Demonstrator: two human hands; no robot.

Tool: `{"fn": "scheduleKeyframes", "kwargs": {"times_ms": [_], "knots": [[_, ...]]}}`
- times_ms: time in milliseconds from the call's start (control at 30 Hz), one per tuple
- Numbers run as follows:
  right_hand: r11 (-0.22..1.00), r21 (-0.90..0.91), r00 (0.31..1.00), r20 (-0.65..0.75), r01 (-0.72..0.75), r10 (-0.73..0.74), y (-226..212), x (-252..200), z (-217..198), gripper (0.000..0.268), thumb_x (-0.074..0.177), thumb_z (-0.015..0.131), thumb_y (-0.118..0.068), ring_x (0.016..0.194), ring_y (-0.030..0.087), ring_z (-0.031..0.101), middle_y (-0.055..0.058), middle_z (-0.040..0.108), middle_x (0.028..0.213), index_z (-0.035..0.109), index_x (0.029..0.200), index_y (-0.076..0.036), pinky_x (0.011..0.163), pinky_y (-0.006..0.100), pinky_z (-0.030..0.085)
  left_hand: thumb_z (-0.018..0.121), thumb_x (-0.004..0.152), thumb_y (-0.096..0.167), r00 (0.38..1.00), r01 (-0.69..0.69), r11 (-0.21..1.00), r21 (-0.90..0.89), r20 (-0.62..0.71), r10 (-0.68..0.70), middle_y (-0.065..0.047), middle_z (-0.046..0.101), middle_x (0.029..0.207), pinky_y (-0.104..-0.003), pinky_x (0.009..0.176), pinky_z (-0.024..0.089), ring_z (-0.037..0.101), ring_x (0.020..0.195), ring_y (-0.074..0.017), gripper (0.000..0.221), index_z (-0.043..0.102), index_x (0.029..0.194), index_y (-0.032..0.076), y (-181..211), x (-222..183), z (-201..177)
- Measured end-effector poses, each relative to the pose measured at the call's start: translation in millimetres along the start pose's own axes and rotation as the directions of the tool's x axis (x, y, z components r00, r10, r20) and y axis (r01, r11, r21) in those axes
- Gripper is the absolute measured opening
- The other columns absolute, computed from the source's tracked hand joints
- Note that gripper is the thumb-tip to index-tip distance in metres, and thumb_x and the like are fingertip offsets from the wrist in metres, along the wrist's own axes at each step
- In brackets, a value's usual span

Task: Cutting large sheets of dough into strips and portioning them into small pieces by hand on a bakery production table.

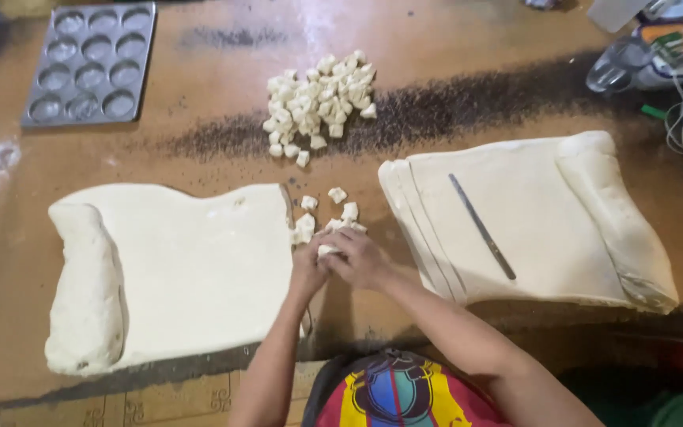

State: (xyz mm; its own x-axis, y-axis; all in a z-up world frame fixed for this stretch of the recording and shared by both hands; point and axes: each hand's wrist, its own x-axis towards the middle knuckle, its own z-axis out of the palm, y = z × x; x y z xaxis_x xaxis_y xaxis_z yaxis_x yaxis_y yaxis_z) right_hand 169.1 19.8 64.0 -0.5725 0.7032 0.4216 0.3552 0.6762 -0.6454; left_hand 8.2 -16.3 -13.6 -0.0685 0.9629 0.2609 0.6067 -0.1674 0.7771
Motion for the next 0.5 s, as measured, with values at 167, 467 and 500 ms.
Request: {"fn": "scheduleKeyframes", "kwargs": {"times_ms": [167,467,500], "knots": [[0.946,-0.154,0.952,0.067,-0.287,0.3,83,-35,34,0.036,0.092,0.059,-0.055,0.087,0.034,0.073,0.013,0.071,0.083,0.06,0.092,-0.018,0.073,0.047,0.059,0.064,0.086,0.031,0.973,0.048,0.953,0.3,0.2,-0.112,-0.01,0.068,0.065,-0.044,0.07,0.055,0.071,0.075,-0.0325,0.023,0.07,0.072,0.014,-15,-46,44],[0.998,-0.005,0.967,0.249,-0.061,0.06,76,-38,11,0.038,0.088,0.072,-0.039,0.106,0.034,0.063,0.012,0.061,0.107,0.059,0.115,-0.015,0.09,0.045,0.052,0.068,0.074,-0.003,0.992,-0.057,0.994,0.094,0.118,0.046,-0.03,0.043,0.145,-0.054,0.115,0.038,0.043,0.137,-0.0476,0.092,0.029,0.157,0.002,44,-12,7],[0.983,0.167,0.982,0.153,0.081,-0.107,88,-64,38,0.019,0.086,0.073,-0.028,0.083,0.036,0.069,0.012,0.065,0.083,0.064,0.093,-0.013,0.071,0.045,0.057,0.064,0.063,-0.016,0.979,-0.034,0.998,0.046,0.202,0.024,-0.031,0.029,0.154,-0.056,0.121,0.032,0.031,0.145,-0.053,0.112,0.016,0.162,0.003,63,-27,4]]}}
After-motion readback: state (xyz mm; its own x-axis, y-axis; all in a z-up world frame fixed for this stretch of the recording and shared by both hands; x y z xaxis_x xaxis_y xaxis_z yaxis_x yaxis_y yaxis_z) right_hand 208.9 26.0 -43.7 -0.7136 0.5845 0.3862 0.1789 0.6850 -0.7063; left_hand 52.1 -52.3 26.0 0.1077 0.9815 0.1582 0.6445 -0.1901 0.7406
